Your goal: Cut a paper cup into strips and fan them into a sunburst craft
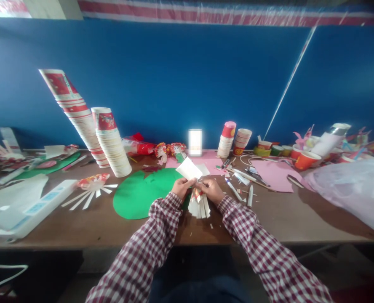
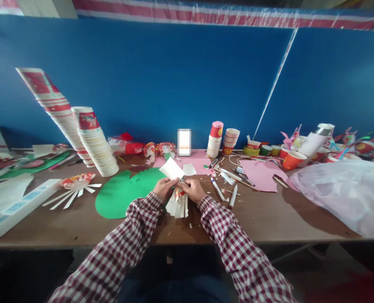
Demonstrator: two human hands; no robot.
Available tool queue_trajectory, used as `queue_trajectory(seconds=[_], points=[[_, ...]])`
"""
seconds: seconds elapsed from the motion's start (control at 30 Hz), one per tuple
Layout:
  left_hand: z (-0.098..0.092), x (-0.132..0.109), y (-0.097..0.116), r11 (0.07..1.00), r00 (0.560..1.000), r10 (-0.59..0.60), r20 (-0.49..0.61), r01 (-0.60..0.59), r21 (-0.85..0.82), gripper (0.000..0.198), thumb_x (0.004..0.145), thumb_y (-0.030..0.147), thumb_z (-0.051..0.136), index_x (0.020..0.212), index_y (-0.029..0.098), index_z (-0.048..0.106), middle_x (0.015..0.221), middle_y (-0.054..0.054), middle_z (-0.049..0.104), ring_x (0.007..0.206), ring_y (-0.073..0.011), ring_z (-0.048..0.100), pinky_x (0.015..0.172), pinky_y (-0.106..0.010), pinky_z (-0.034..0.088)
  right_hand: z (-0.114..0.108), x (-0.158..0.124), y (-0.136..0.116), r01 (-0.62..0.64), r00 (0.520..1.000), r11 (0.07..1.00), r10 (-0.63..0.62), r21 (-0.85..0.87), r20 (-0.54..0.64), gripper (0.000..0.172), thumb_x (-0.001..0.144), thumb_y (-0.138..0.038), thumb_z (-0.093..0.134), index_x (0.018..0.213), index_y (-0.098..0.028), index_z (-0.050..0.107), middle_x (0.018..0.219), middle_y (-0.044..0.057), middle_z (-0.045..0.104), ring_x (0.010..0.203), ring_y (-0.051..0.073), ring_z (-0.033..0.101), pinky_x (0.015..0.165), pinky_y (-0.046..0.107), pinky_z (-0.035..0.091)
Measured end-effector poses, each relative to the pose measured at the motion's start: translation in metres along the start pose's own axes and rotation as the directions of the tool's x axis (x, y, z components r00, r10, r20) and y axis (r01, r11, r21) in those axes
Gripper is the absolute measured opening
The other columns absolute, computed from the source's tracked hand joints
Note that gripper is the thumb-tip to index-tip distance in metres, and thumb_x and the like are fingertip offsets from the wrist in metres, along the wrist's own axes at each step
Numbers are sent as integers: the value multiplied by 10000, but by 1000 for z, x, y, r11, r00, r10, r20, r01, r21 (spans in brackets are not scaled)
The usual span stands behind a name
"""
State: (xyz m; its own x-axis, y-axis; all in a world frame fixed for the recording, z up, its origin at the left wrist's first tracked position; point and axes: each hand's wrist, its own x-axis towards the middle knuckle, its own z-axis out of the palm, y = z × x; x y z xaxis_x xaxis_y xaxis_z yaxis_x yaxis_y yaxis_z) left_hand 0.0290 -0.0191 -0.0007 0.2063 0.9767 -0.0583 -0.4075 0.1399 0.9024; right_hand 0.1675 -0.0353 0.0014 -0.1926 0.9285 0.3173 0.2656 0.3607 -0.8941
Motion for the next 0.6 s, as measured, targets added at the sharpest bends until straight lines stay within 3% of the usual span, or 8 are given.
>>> queue_trajectory(seconds=[0.13,0.23,0.4,0.6], points=[[-2,1,-3,999,996,49,80,-49,-2,318,530,330,770,692,77,666,632,-67,667,586,-151,606,584,-257,469,-1,1,0,-21,999,1000,21,-2,29,375,740,-451,562,550,-128,565,504,-36,428,481,72,340,461,198,285],[-5,2,-1,999,995,3,103,-7,41,336,513,320,780,702,65,670,628,-72,669,575,-151,607,586,-261,484,-3,0,-1,-26,996,999,27,-21,83,393,732,-461,560,518,-131,548,495,-31,438,476,73,343,458,199,293],[-9,2,12,992,995,-103,4,103,77,275,564,296,762,615,60,631,593,-78,654,513,-118,589,514,-226,494,-3,-2,3,-35,979,997,47,-63,197,357,723,-453,574,588,-123,588,508,-28,473,488,84,385,475,202,318],[-11,3,19,998,990,-55,-128,60,34,233,627,280,726,658,74,621,708,-92,675,557,-109,605,496,-200,507,0,-1,5,-16,986,993,35,-116,162,362,757,-446,537,584,-129,567,503,-36,448,499,88,387,488,202,310]])
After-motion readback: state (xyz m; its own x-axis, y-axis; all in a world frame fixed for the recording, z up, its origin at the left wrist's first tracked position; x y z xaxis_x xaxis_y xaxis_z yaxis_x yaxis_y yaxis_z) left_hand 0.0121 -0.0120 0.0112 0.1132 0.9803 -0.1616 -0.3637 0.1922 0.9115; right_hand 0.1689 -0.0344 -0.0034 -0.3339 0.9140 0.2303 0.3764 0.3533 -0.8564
